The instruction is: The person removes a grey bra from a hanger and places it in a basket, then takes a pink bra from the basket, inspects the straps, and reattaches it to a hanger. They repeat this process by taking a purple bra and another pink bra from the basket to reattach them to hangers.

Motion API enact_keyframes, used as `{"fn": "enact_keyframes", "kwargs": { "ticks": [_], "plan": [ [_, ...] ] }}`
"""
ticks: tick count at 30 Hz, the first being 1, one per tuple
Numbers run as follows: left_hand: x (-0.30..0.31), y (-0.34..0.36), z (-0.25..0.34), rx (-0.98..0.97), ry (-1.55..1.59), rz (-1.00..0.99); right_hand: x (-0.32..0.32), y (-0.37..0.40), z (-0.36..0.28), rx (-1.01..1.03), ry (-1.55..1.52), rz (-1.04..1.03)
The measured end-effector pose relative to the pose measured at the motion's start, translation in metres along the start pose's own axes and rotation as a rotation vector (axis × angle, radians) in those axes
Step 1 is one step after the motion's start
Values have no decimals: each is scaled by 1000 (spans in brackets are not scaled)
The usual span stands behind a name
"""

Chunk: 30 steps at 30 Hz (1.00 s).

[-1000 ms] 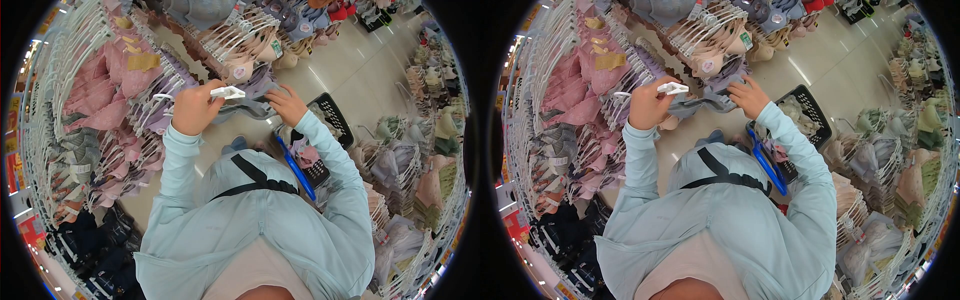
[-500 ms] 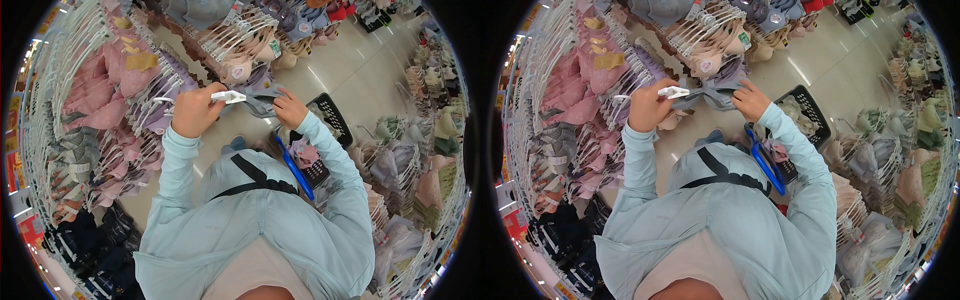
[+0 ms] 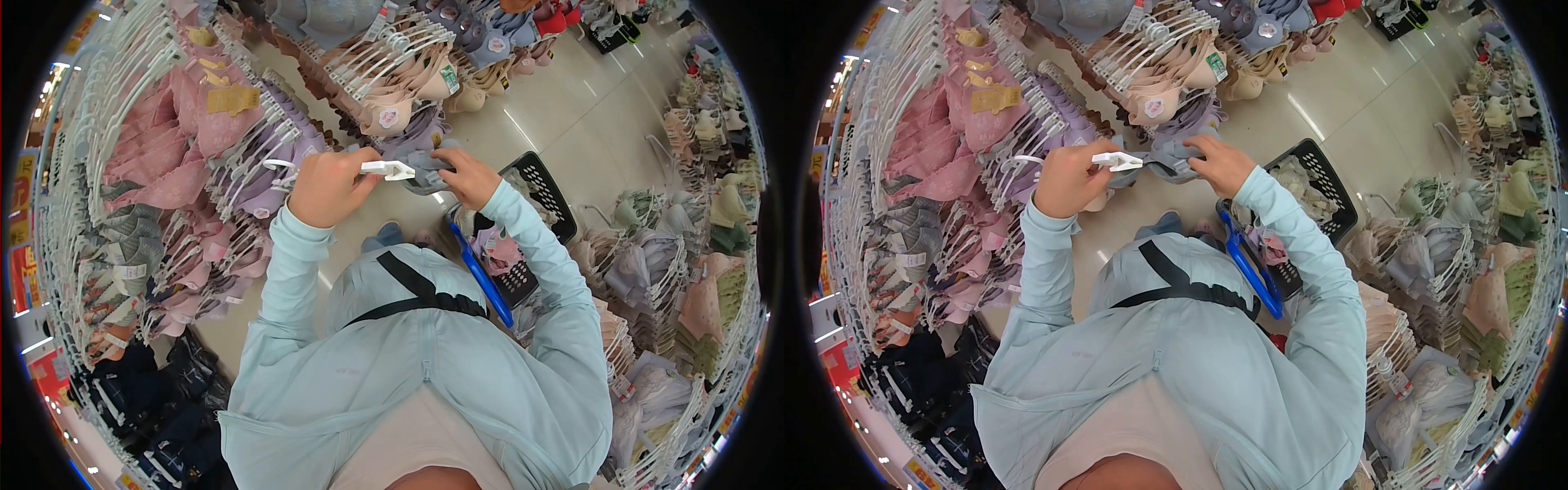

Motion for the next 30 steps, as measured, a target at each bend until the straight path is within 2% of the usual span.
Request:
{"fn": "enact_keyframes", "kwargs": {
  "ticks": [2,4,11,13,14,16,18,19,22,23,26,28,30],
  "plan": [
    [0,1,0,24,20,-25,-1,0,1,-12,-77,46],
    [0,1,0,47,41,-50,-3,2,4,-109,-130,-42],
    [2,0,-2,121,29,-115,-2,6,12,-258,-214,-130],
    [3,-1,-5,114,19,-116,-4,8,13,-306,-502,-238],
    [5,-2,-6,112,9,-113,-5,9,12,-304,-503,-241],
    [10,-5,-8,113,-2,-109,-9,11,12,-428,-613,-391],
    [16,-10,-12,161,101,-155,-20,14,16,-373,-684,-367],
    [19,-13,-12,116,163,-168,-23,14,18,-319,-751,-339],
    [14,-16,-26,45,273,-217,-25,13,22,-326,-782,-272],
    [13,-19,-30,25,195,-321,-23,10,22,-323,-786,-272],
    [4,-28,-39,-37,307,-371,-22,5,28,-371,-775,-317],
    [-2,-35,-48,-80,320,-391,-26,5,34,-458,-892,-316],
    [-5,-44,-53,-122,332,-408,-27,4,37,-447,-889,-309]
  ]
}}
Point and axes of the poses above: each hand's wrist, its own y-axis away from the middle knuckle, its own x-axis out of the back of the hand, z = x × y, the point moved 2 cm from there along -y, towards the middle knuckle, and after that the axes turned 12 degrees about -x, right-handed, at the moved point
